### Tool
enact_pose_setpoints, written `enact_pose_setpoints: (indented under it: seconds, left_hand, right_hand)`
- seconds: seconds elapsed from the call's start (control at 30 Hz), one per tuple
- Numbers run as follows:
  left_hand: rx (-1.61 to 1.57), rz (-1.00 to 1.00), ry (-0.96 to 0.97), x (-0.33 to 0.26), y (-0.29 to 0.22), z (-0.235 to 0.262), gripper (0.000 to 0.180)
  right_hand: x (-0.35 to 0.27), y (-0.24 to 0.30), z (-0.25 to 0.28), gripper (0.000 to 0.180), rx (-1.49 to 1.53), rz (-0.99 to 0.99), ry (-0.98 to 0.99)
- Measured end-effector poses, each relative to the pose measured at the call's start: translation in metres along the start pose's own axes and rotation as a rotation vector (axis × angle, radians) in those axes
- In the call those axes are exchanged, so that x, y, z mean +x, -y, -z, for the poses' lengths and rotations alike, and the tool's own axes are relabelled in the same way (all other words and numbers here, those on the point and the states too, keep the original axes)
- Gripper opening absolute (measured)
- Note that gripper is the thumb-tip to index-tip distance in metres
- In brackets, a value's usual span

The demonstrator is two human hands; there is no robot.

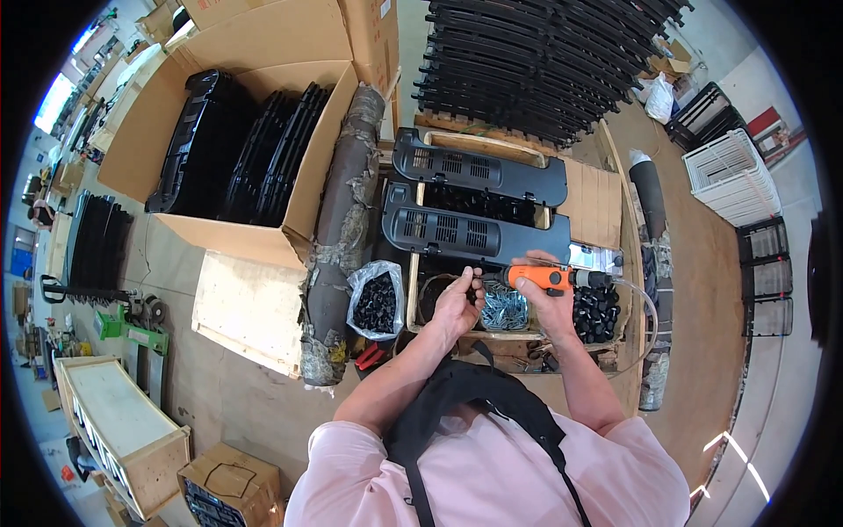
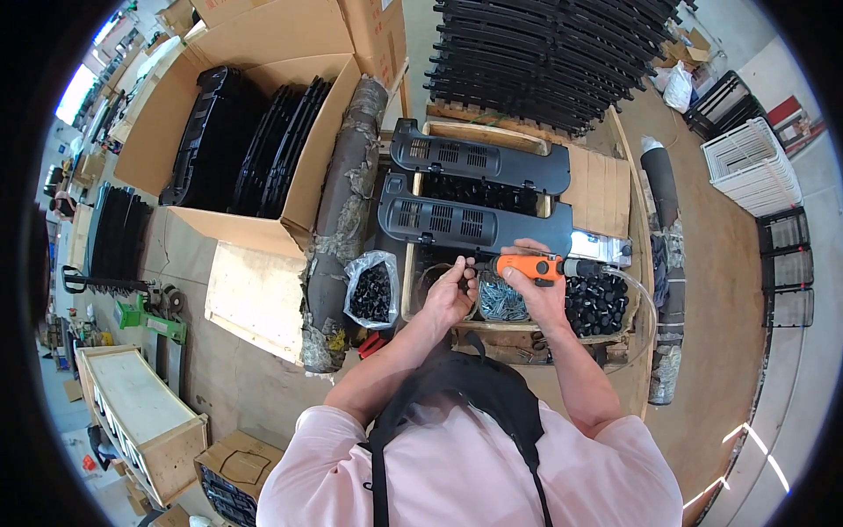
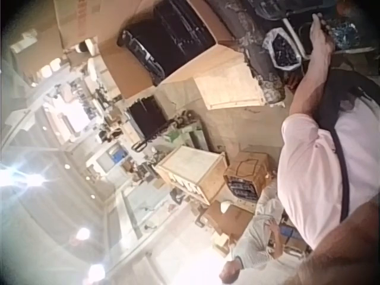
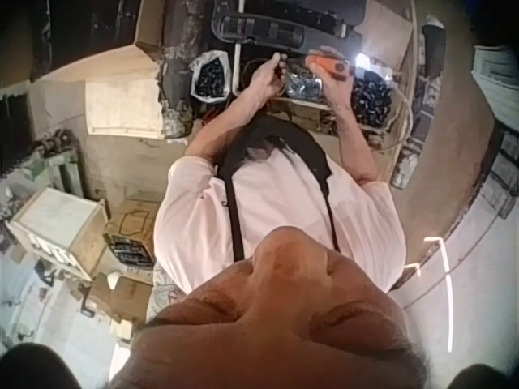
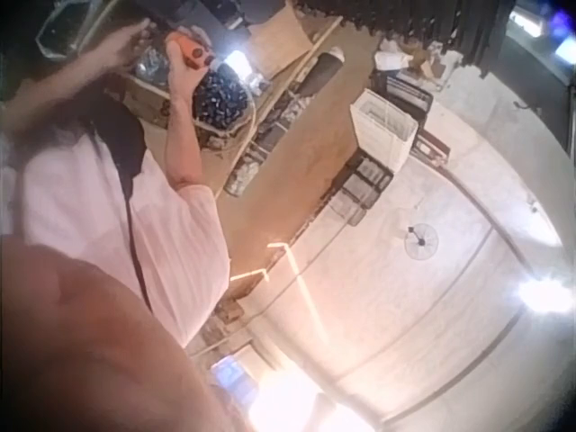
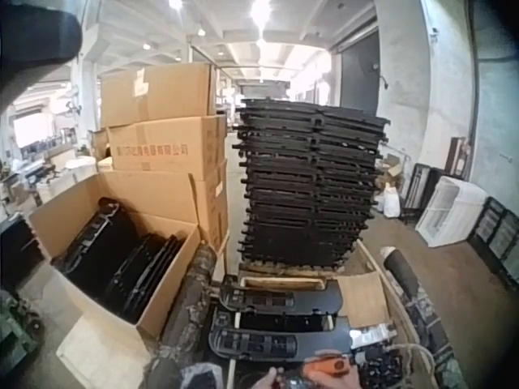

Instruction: Assembling plastic appliance components using an electric screwdriver.

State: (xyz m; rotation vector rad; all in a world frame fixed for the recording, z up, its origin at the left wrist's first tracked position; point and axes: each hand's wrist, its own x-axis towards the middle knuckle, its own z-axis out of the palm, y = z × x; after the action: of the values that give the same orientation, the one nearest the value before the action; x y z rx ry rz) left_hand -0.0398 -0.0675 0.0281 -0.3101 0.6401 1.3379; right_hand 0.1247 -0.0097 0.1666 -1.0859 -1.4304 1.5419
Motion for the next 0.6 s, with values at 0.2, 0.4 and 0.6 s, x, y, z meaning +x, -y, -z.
enact_pose_setpoints:
  seconds: [0.2,0.4,0.6]
  left_hand:
    - [-0.017,0.013,-0.030,-0.007,-0.002,-0.008,0.038]
    - [0.163,-0.107,-0.180,-0.003,-0.011,0.013,0.057]
    - [0.271,-0.149,-0.328,0.010,-0.043,0.015,0.069]
  right_hand:
    - [0.008,-0.009,-0.003,0.053,-0.072,0.056,0.074]
    - [0.034,-0.012,-0.028,0.050,-0.081,0.113,0.100]
    - [0.060,-0.014,-0.053,0.049,-0.127,0.148,0.169]
